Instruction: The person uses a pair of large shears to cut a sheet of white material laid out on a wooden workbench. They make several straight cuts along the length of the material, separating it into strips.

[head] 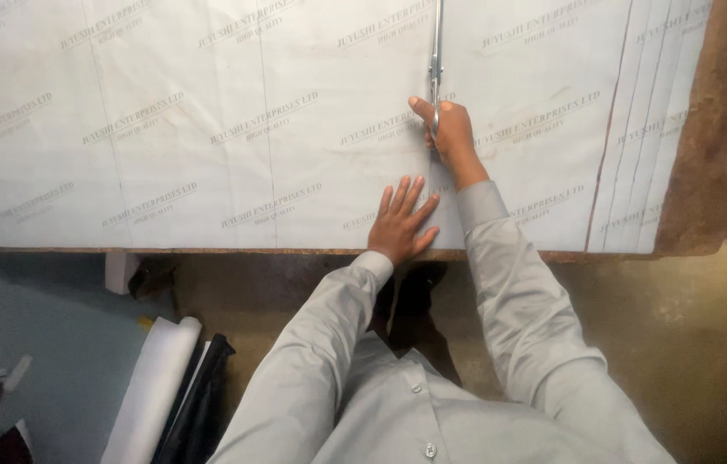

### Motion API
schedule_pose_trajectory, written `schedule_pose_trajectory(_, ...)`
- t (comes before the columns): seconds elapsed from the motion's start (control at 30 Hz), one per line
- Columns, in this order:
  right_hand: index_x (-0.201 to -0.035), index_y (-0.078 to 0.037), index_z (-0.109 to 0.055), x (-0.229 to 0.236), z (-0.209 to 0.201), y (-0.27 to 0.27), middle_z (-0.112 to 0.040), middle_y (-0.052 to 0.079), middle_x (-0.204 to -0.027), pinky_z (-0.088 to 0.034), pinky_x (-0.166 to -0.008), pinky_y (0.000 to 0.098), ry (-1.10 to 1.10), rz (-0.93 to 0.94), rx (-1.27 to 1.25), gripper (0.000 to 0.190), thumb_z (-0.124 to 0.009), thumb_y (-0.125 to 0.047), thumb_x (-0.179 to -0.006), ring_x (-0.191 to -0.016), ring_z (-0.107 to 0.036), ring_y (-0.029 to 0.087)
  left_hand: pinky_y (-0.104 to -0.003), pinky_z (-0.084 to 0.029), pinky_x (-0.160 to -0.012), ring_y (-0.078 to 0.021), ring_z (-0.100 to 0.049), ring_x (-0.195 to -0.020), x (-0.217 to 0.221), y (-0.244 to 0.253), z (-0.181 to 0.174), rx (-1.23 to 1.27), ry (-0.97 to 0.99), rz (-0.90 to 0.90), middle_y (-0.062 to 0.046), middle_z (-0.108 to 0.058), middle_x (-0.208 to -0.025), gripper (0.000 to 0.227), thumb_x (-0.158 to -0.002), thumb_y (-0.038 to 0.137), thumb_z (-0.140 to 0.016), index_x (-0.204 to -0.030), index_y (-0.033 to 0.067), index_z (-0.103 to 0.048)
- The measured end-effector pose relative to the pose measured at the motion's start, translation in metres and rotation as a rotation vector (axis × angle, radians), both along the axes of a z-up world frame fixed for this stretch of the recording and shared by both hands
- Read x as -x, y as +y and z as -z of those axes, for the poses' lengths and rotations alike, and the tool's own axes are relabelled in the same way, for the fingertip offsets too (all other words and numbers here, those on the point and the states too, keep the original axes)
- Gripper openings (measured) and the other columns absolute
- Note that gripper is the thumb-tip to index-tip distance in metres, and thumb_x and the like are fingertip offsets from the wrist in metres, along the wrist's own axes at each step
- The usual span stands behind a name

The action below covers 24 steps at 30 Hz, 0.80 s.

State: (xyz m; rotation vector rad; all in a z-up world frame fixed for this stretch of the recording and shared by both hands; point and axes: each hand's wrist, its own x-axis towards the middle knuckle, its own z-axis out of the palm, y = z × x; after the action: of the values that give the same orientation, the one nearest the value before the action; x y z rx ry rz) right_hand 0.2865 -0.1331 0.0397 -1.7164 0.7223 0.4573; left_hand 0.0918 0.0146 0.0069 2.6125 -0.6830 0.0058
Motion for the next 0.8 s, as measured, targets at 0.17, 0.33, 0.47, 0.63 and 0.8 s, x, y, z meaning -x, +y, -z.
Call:
schedule_pose_trajectory(0.17,-0.072,-0.013,-0.059,-0.029,-0.012,-0.001,-0.055,0.002,-0.054,-0.057,-0.045,0.0253,0.004,-0.013,0.012,0.055,-0.085,-0.056,-0.096,-0.045,-0.061,0.013,-0.058,-0.018,-0.134,-0.0355,-0.031,-0.165,-0.001,0.001,-0.009,0.042,-0.008,-0.005,-0.01,-0.037,-0.177,0.067,-0.099,0.061,-0.061,-0.16,0.0345,-0.052)
schedule_pose_trajectory(0.33,-0.072,-0.014,-0.058,-0.057,-0.032,0.0,-0.055,0.001,-0.052,-0.055,-0.045,0.0239,0.003,-0.03,0.034,0.054,-0.082,-0.056,-0.098,-0.045,-0.061,0.012,-0.057,-0.02,-0.133,-0.0352,-0.034,-0.164,-0.002,0.002,-0.019,0.056,-0.013,-0.013,-0.01,-0.039,-0.176,0.067,-0.098,0.06,-0.062,-0.159,0.0341,-0.053)
schedule_pose_trajectory(0.47,-0.07,-0.016,-0.044,-0.078,-0.054,0.003,-0.053,0.001,-0.063,-0.041,-0.05,0.0283,-0.007,0.017,-0.095,0.057,-0.083,-0.052,-0.088,-0.051,-0.049,0.014,-0.06,-0.029,-0.131,-0.0383,-0.034,-0.163,-0.009,0.008,-0.034,0.014,0.013,0.045,-0.015,-0.037,-0.175,0.067,-0.097,0.051,-0.071,-0.157,0.0256,-0.056)
schedule_pose_trajectory(0.63,-0.072,-0.017,-0.043,-0.102,-0.056,0.002,-0.054,0.0,-0.068,-0.042,-0.05,0.0282,0.021,0.032,-0.097,0.058,-0.085,-0.054,-0.086,-0.057,-0.05,0.013,-0.06,-0.029,-0.131,-0.0382,-0.034,-0.164,-0.01,0.007,-0.035,0.015,0.03,0.05,-0.015,-0.037,-0.175,0.067,-0.098,0.051,-0.07,-0.158,0.0249,-0.055)
schedule_pose_trajectory(0.8,-0.076,-0.015,-0.048,-0.132,-0.048,0.001,-0.055,0.001,-0.071,-0.042,-0.05,0.0289,0.034,0.05,-0.098,0.054,-0.085,-0.053,-0.085,-0.058,-0.05,0.013,-0.062,-0.028,-0.131,-0.0388,-0.033,-0.164,-0.011,0.008,-0.035,0.051,0.066,0.052,-0.015,-0.036,-0.175,0.068,-0.098,0.049,-0.072,-0.158,0.0236,-0.055)
